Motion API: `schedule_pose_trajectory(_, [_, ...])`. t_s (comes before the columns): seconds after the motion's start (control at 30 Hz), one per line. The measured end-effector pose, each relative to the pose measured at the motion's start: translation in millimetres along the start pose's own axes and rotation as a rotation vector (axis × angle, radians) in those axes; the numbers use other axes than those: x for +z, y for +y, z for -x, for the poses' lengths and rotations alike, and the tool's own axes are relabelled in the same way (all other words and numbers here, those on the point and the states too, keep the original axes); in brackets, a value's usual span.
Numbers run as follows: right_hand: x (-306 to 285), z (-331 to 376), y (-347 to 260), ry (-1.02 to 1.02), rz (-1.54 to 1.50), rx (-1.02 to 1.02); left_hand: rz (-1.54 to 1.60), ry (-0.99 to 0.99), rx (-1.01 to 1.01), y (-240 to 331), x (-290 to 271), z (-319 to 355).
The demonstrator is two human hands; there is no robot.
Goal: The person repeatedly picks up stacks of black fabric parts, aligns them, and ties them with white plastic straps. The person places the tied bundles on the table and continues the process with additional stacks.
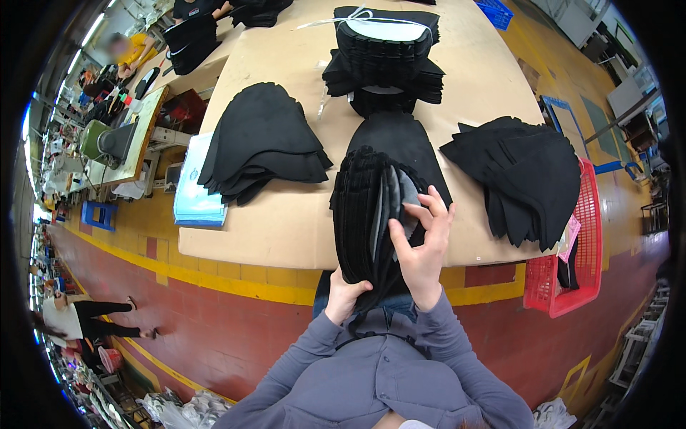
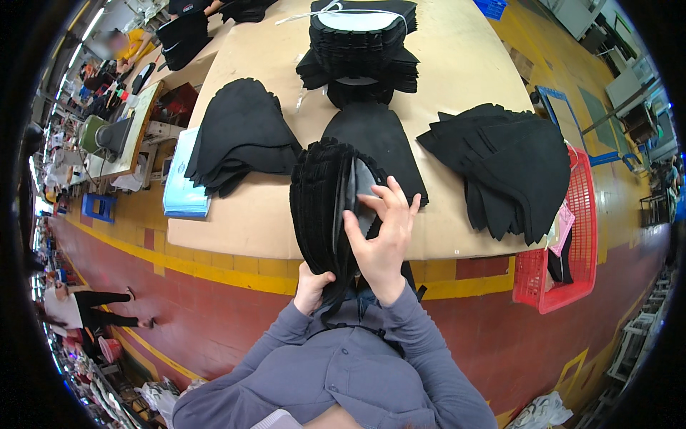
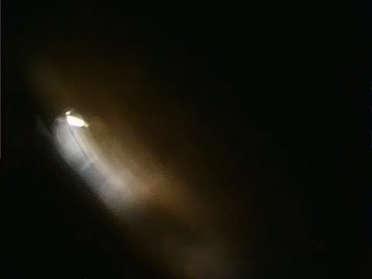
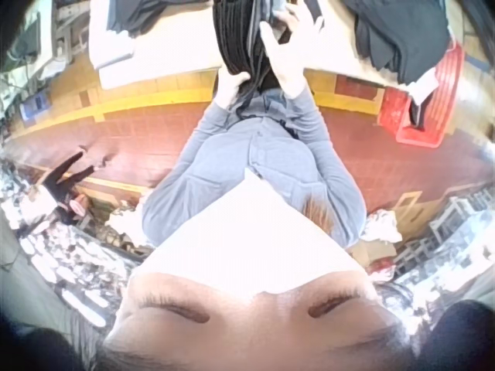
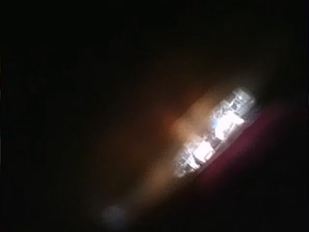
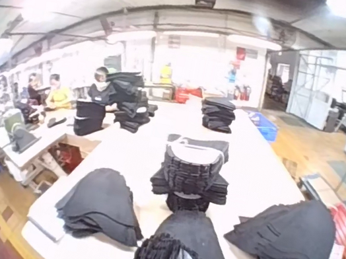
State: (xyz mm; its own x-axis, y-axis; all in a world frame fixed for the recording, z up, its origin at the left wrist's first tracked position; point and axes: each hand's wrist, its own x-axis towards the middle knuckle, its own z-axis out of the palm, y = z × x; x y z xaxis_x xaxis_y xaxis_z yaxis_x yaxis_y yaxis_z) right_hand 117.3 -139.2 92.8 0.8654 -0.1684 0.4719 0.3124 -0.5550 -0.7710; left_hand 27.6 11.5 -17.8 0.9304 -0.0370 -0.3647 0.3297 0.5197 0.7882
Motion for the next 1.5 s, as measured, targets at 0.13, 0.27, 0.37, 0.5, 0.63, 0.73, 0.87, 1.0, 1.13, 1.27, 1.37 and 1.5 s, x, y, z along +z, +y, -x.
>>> schedule_pose_trajectory(0.13, [1, 2, 10, 0.077, 0.121, -0.161, -0.007, 0.005, 0.065, -7, -1, 1])
schedule_pose_trajectory(0.27, [-7, 2, 3, -0.047, 0.158, -0.076, 0.011, 0.017, 0.114, -2, 12, 2])
schedule_pose_trajectory(0.37, [-9, -4, -7, -0.026, 0.158, -0.044, 0.0, 0.032, 0.121, 3, 17, 3])
schedule_pose_trajectory(0.5, [-7, -1, 0, 0.01, 0.126, -0.005, -0.038, 0.05, 0.168, 6, 21, 2])
schedule_pose_trajectory(0.63, [-6, -3, 2, 0.016, 0.291, -0.201, -0.049, 0.047, 0.198, 6, 24, 1])
schedule_pose_trajectory(0.73, [-8, -3, -7, -0.067, 0.338, -0.137, -0.095, 0.05, 0.194, 5, 22, 2])
schedule_pose_trajectory(0.87, [-7, -6, -13, -0.045, 0.292, -0.08, -0.09, 0.051, 0.196, 7, 24, 2])
schedule_pose_trajectory(1.0, [-7, -8, -15, -0.049, 0.299, -0.081, -0.117, 0.061, 0.206, 6, 23, 1])
schedule_pose_trajectory(1.13, [-7, -9, -17, -0.067, 0.276, -0.058, -0.106, 0.071, 0.203, 7, 23, 1])
schedule_pose_trajectory(1.27, [-8, -9, -19, -0.05, 0.293, -0.046, -0.086, 0.079, 0.203, 7, 25, 0])
schedule_pose_trajectory(1.37, [-6, -6, -16, -0.03, 0.395, -0.095, -0.076, 0.06, 0.194, 4, 22, 0])
schedule_pose_trajectory(1.5, [-7, -7, -14, -0.065, 0.419, -0.095, -0.077, 0.071, 0.202, 3, 22, 0])
